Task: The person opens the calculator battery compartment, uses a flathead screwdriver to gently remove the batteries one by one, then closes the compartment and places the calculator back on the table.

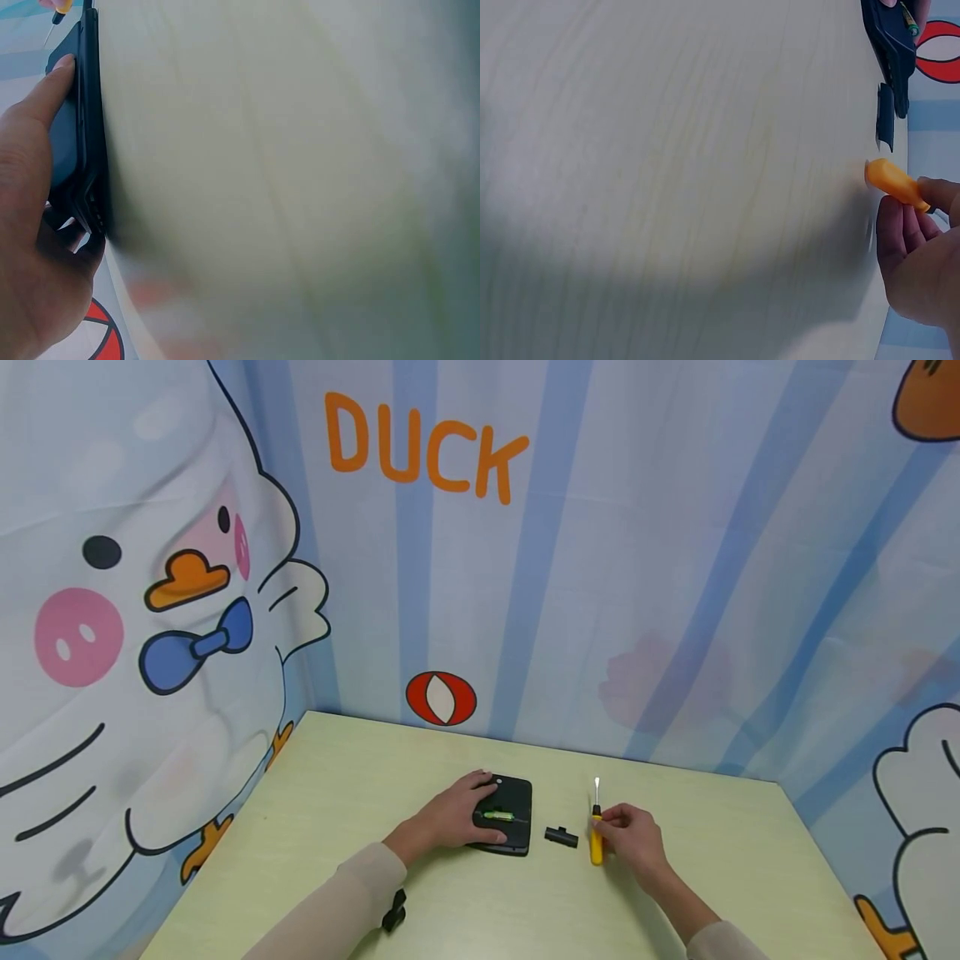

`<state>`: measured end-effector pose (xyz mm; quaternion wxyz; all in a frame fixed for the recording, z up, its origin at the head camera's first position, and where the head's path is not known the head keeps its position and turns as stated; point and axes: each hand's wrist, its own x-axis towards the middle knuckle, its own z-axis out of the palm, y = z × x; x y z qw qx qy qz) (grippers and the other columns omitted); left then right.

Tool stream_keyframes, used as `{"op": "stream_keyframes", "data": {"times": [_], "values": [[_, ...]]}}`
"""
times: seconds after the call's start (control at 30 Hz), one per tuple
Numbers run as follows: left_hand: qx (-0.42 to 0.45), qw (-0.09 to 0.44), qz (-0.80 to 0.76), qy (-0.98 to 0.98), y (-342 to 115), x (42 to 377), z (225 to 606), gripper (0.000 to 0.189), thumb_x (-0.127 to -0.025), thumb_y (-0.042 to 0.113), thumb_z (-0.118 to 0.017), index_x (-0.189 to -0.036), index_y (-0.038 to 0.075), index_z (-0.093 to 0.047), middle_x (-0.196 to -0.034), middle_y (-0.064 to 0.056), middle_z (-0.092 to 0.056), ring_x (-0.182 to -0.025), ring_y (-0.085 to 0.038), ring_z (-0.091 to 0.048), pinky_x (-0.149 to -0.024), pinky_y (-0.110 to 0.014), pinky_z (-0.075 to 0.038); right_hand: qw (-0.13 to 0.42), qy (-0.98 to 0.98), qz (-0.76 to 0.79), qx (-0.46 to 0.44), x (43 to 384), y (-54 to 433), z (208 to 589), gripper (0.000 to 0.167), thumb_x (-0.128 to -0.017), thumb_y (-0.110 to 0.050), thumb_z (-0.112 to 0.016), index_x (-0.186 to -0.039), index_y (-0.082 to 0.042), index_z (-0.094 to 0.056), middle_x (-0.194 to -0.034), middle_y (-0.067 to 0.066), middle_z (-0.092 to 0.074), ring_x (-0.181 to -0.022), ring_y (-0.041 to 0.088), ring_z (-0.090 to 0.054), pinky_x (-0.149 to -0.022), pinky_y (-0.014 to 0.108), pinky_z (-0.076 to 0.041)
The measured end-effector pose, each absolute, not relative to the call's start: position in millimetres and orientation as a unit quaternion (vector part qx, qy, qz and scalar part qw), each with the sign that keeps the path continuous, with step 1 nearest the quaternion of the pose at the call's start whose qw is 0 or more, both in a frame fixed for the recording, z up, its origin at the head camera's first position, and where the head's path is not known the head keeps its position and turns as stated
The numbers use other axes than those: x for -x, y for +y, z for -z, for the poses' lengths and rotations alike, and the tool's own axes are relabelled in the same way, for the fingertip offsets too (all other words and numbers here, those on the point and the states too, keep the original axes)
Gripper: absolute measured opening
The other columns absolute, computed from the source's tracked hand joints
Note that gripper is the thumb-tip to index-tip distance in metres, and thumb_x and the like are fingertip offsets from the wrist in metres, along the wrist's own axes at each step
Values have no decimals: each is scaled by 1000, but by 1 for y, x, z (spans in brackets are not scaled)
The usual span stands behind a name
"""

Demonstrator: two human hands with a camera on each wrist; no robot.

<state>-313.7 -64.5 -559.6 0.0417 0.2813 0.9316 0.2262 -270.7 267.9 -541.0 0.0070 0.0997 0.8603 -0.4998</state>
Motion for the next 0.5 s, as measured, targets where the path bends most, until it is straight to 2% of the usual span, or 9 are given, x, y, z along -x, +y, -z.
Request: {"op": "stream_keyframes", "data": {"times": [0.5], "values": [[-279,43,-226,932,-64,312,557,97,-89,69,-75,-161,10,-47,-170,-8,-34,-158,-28,-30,-122,-47,-38,-8,905,417,-84,273,269,546,19,-95,-14,-80,-98,3,-73,-83,9,-68,-66,18,-63,-60,27,-54]]}}
